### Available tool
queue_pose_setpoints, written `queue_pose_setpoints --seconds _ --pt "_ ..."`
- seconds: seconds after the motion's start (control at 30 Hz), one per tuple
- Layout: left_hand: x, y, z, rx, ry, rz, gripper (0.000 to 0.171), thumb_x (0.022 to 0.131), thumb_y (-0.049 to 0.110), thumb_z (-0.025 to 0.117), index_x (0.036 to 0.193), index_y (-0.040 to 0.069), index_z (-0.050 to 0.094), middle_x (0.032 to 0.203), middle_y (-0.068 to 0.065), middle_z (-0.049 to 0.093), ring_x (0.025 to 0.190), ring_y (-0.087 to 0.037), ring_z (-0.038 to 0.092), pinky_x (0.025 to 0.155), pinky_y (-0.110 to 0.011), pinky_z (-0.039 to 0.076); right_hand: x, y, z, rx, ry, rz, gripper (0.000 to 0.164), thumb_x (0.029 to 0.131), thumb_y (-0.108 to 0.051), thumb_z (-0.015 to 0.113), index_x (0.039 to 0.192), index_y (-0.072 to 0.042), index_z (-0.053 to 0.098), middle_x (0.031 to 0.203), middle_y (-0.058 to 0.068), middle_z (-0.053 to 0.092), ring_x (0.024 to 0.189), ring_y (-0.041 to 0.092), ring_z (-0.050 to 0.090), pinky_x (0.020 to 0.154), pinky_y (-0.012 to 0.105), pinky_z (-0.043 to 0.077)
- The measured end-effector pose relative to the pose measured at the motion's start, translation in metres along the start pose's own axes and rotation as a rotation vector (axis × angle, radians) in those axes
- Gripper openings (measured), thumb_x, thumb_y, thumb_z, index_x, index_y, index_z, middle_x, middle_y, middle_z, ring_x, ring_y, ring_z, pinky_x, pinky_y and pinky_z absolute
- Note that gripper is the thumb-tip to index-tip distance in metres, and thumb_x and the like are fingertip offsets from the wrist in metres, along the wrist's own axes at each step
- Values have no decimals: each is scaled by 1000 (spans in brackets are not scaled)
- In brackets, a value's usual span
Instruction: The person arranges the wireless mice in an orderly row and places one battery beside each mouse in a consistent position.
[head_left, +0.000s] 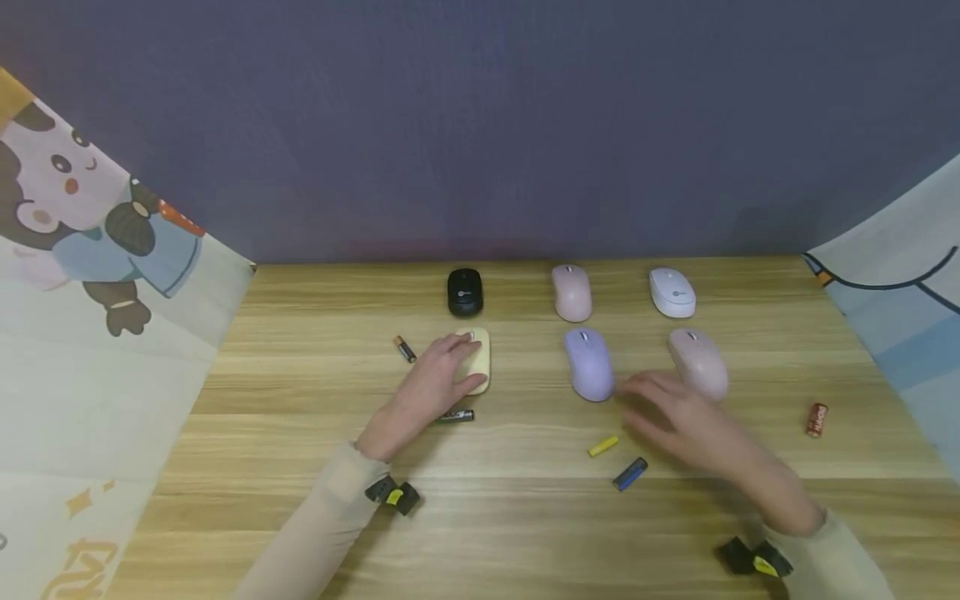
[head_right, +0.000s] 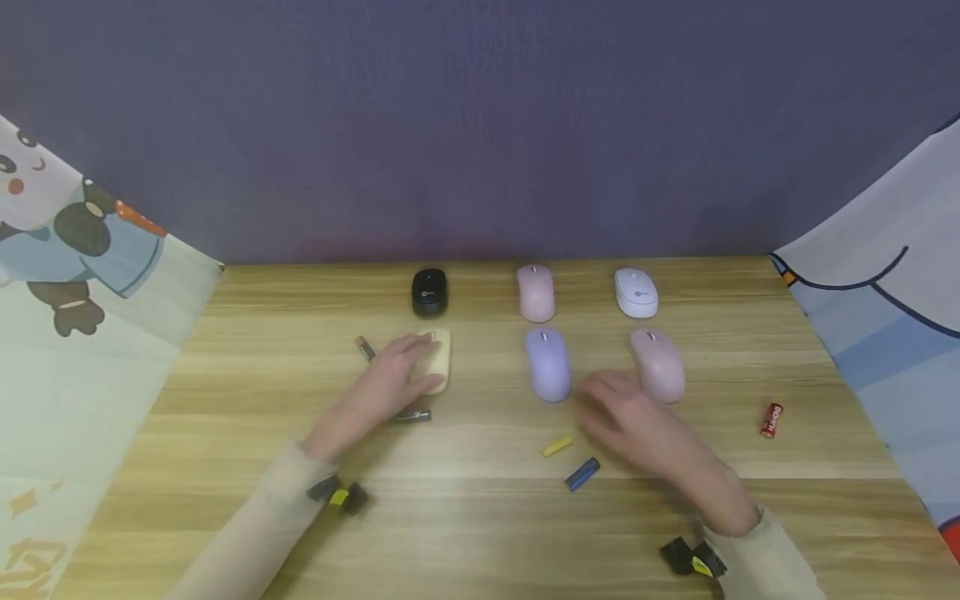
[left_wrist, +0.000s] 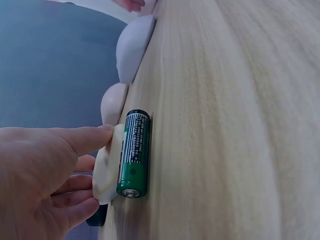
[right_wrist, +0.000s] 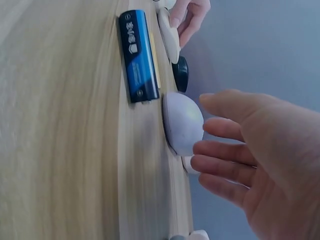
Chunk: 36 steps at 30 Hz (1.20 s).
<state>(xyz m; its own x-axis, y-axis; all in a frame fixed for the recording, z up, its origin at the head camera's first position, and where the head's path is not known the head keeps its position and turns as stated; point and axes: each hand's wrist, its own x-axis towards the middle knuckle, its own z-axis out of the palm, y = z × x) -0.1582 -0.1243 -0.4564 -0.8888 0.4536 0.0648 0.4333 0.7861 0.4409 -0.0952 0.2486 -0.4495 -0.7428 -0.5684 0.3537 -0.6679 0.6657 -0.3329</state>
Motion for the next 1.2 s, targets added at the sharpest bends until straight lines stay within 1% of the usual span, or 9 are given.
queue_pose_setpoints --seconds 0.13,0.3,0.4,0.5,0.57,0.83,1.03,1.2 --pt "0 1 -1 -1 -3 1 60 93 33 77 141 2 59 151 -20 53 139 -37 51 121 -47 39 1 -5 2 13 -45 -24 42 80 -8 84 121 -8 70 118 6 73 109 25 69 93 47 58" --pt "0 1 -1 -3 -3 -4 60 93 33 77 141 2 59 151 -19 53 139 -37 51 120 -46 40 1 -9 6 24 -94 -64 39 80 -11 84 117 -9 72 115 2 73 108 25 70 91 48 61" --pt "0 2 -2 -9 4 -4 60 92 32 78 140 1 60 149 -20 55 137 -37 53 119 -46 42 2 -9 10 48 -117 -88 38 79 -13 86 114 -11 72 112 -2 72 104 20 69 87 43 62" --pt "0 2 -2 -13 4 -4 60 92 32 79 139 0 61 148 -21 55 136 -37 54 118 -46 43 2 -10 13 79 -124 -110 37 78 -14 88 112 -13 72 110 -7 70 101 14 68 84 36 61" --pt "0 2 -3 -11 1 -2 60 92 31 79 139 0 61 148 -21 56 136 -37 54 118 -46 44 2 -10 14 81 -126 -115 38 77 -15 89 111 -14 72 110 -9 69 100 11 67 82 34 61" --pt "1 2 -3 -8 1 10 59 92 31 79 138 -1 61 147 -21 56 135 -37 54 118 -46 43 4 -14 15 105 -178 -123 38 80 -13 88 113 -16 72 111 -8 69 100 14 67 82 37 61" --pt "1 1 -3 -14 7 13 59 92 31 79 138 -1 61 147 -21 56 135 -37 54 118 -46 44 5 -14 15 110 -194 -139 35 80 -12 87 112 -16 72 109 -7 68 97 11 65 79 33 61" --pt "1 2 -3 -13 8 13 60 91 31 79 138 -1 61 147 -21 56 135 -37 54 118 -47 44 6 -14 17 100 -211 -143 32 81 -12 87 109 -17 72 107 -8 68 95 10 64 77 32 60"
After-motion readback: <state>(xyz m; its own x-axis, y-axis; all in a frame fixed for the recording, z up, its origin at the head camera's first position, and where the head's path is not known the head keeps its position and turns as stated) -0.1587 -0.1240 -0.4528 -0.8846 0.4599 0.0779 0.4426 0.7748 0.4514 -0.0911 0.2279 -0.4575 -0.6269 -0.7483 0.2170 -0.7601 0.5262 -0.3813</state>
